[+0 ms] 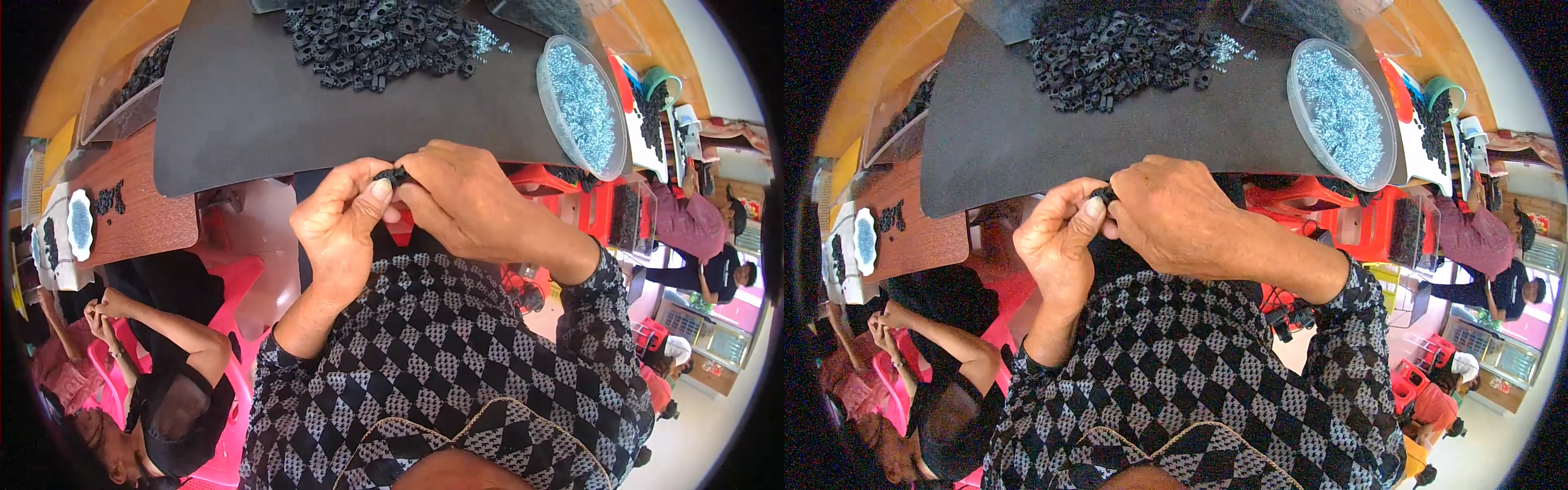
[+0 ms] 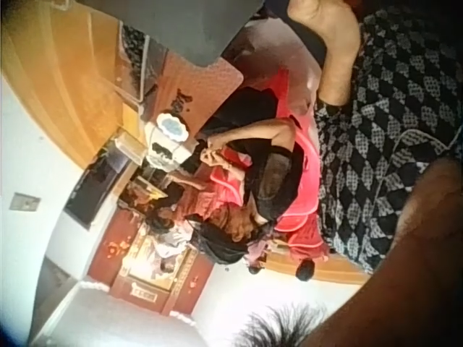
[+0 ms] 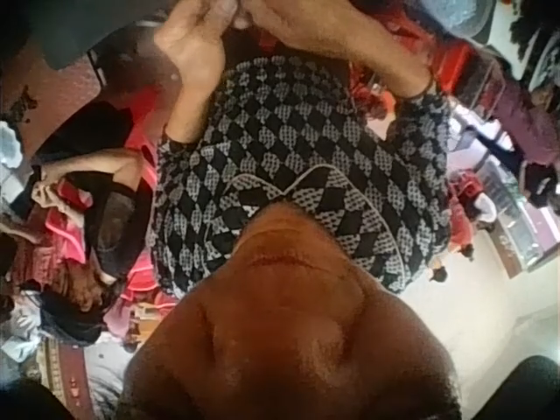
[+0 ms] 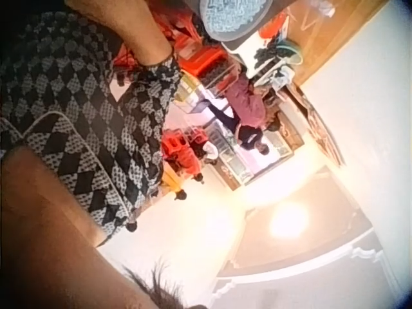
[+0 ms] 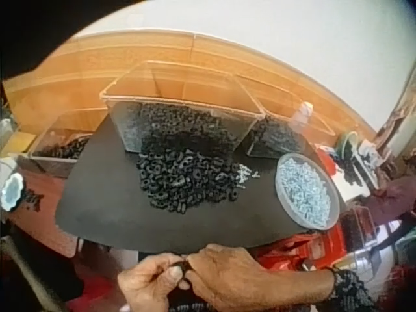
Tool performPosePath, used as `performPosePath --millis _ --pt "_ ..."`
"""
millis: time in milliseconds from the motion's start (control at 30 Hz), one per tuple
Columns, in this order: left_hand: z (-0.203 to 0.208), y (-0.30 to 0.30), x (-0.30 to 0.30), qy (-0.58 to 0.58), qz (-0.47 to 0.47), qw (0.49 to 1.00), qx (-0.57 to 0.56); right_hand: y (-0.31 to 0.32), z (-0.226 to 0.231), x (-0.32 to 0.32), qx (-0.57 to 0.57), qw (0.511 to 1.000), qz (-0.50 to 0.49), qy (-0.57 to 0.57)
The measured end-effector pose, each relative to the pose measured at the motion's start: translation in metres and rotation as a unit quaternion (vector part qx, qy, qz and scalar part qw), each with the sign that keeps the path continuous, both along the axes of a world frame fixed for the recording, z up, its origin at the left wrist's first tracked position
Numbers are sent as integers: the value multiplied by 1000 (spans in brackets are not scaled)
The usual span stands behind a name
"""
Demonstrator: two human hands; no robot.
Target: Assembling small black plastic components by hand in a workshop.
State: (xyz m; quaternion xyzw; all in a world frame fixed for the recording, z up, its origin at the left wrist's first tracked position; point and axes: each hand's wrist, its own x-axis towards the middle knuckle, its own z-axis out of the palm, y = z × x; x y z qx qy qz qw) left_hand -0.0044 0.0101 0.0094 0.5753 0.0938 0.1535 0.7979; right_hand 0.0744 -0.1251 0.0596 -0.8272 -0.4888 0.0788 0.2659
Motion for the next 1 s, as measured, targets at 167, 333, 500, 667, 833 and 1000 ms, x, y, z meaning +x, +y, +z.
performPosePath --millis 167,333,500,667,833,1000 --pt "13 0 8 3 -1 996 -93 4 1 -6 5 993 -40 -109" --pt "12 -4 11 11 -31 987 -157 8 -9 -2 43 975 -63 -210" --pt "16 -3 13 13 -37 992 -117 2 -13 3 54 974 -68 -208" --pt "12 15 13 57 -105 993 -17 -2 -14 11 63 978 -79 -180" --pt "12 11 13 65 -136 988 -33 -3 -18 11 59 984 -34 -162" --pt "10 7 10 36 -103 992 -66 -3 -23 9 89 984 -19 -155"
